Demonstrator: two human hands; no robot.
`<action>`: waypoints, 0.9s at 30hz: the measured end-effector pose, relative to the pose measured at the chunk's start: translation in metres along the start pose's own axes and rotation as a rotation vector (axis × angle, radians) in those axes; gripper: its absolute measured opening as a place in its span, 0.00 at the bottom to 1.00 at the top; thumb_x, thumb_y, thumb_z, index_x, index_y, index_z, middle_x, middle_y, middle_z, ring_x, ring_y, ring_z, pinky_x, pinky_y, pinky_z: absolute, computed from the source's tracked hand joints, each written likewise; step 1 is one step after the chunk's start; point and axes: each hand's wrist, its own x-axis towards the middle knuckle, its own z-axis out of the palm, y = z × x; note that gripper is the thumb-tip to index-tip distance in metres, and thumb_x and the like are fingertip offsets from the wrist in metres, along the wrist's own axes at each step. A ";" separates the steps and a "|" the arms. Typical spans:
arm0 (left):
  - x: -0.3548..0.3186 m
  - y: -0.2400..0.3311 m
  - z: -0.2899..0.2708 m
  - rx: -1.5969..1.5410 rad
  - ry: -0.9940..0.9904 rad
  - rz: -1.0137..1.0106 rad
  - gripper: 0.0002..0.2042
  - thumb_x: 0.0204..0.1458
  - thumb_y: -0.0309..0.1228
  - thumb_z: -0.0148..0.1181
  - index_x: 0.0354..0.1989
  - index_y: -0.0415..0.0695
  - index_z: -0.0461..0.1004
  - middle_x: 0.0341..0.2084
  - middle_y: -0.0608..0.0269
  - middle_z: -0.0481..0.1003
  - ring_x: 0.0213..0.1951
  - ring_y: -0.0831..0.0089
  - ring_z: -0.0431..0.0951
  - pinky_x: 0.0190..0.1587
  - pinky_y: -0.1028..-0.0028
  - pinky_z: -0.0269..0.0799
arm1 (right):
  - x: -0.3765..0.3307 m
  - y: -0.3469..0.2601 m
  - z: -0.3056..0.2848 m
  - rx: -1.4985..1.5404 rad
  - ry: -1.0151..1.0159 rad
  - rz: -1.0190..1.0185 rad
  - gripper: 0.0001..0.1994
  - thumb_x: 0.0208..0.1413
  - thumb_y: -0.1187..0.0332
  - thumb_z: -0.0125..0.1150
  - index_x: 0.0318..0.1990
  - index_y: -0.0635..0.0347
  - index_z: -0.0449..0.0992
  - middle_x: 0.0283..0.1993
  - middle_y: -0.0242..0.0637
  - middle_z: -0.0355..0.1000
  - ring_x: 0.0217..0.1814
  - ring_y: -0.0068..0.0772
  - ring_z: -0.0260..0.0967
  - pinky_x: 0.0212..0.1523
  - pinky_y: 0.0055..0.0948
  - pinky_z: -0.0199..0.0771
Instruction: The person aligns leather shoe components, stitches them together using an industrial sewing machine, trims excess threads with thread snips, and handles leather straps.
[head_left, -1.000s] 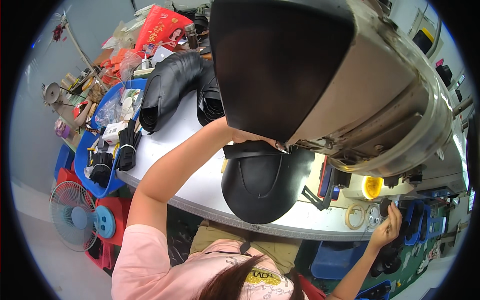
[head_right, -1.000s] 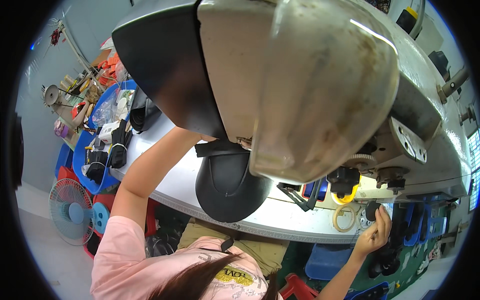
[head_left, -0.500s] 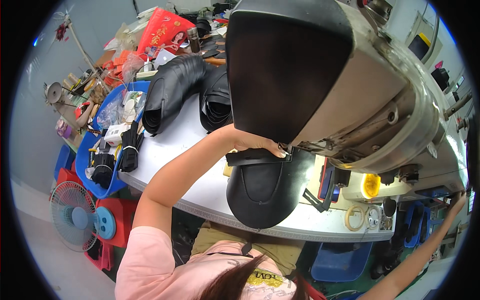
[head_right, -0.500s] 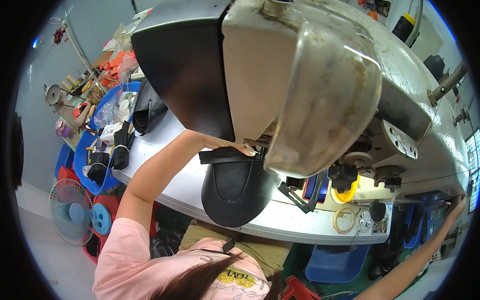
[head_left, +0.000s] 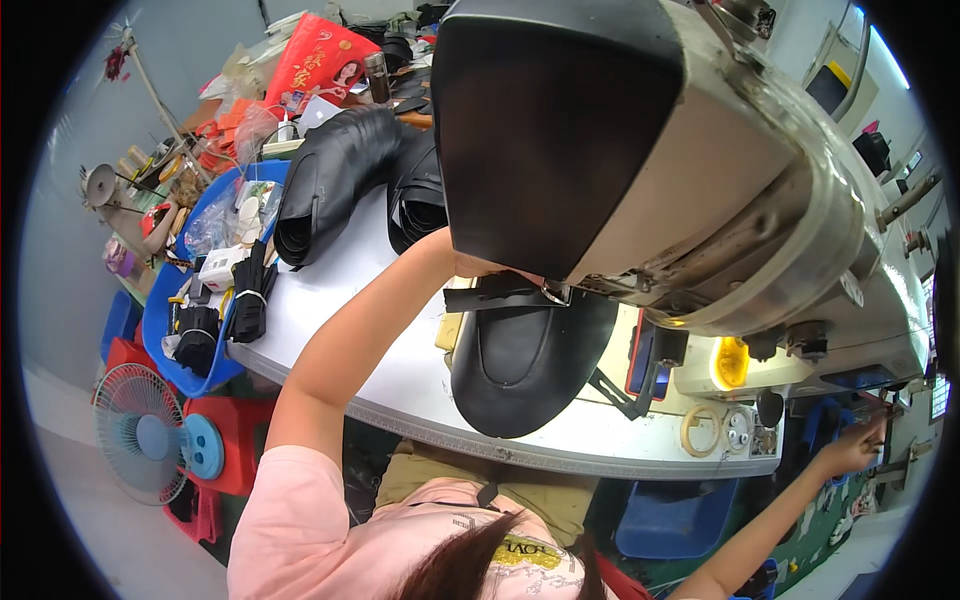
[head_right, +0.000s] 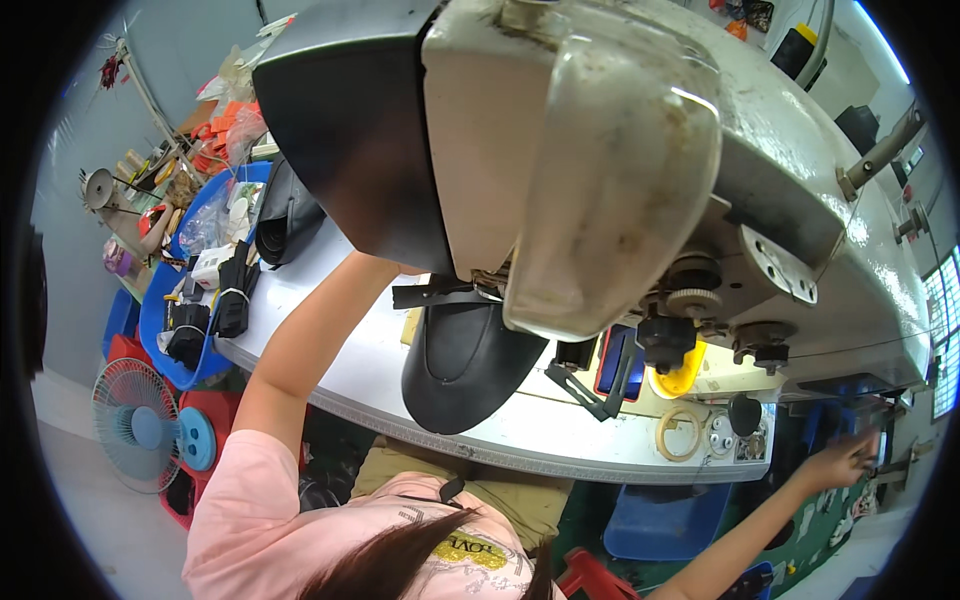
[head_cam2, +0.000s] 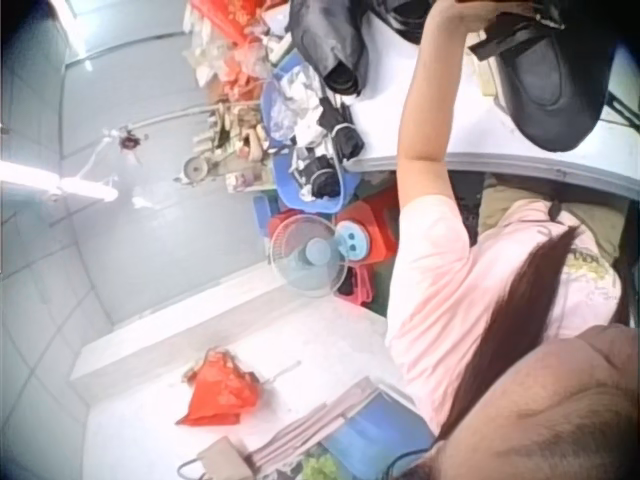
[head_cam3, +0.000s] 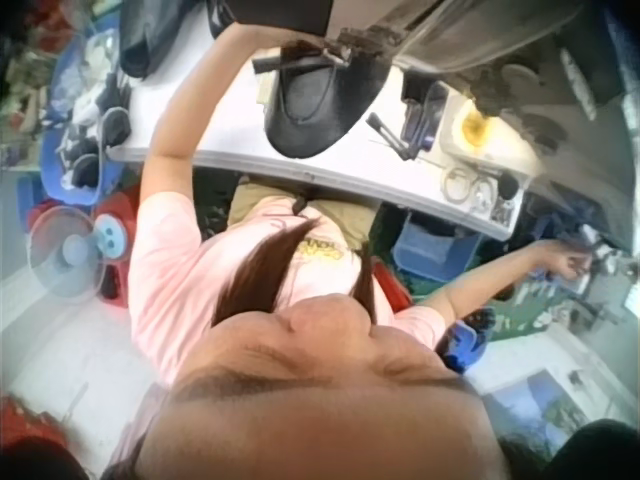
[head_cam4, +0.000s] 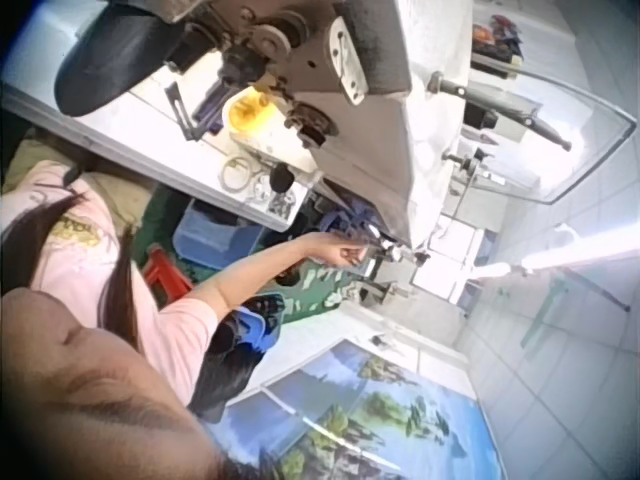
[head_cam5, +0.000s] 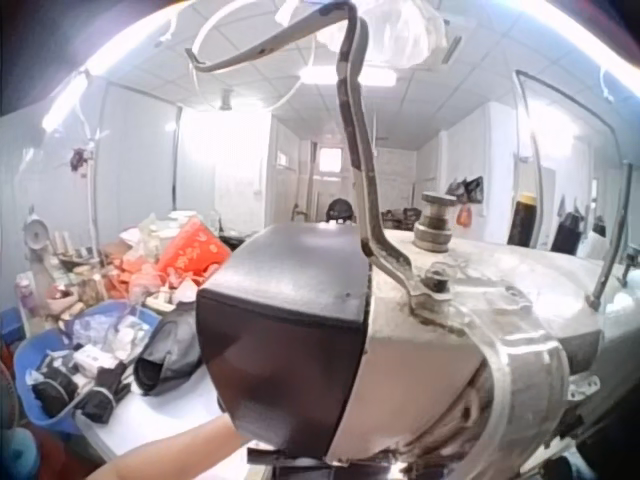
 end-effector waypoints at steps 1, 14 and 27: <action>0.000 -0.001 0.000 -0.065 0.033 0.029 0.19 0.34 0.18 0.62 0.40 0.39 0.71 0.33 0.62 0.72 0.36 0.73 0.71 0.39 0.77 0.69 | -0.024 -0.034 -0.002 -0.008 -0.092 0.037 0.14 0.55 0.61 0.50 0.33 0.65 0.73 0.27 0.36 0.70 0.23 0.21 0.62 0.24 0.21 0.63; -0.107 -0.077 0.056 -0.188 0.284 0.251 0.19 0.37 0.19 0.60 0.42 0.40 0.69 0.35 0.62 0.72 0.43 0.68 0.70 0.51 0.68 0.61 | -0.269 -0.206 0.015 0.874 -1.657 0.510 0.12 0.58 0.62 0.43 0.39 0.63 0.64 0.27 0.31 0.65 0.22 0.15 0.54 0.23 0.16 0.56; -0.126 -0.082 0.057 0.078 0.097 0.552 0.16 0.39 0.30 0.64 0.39 0.52 0.71 0.24 0.66 0.70 0.45 0.63 0.67 0.58 0.54 0.44 | -0.272 -0.260 0.017 1.071 -1.882 0.085 0.09 0.42 0.74 0.60 0.30 0.67 0.69 0.26 0.40 0.63 0.28 0.35 0.62 0.31 0.25 0.62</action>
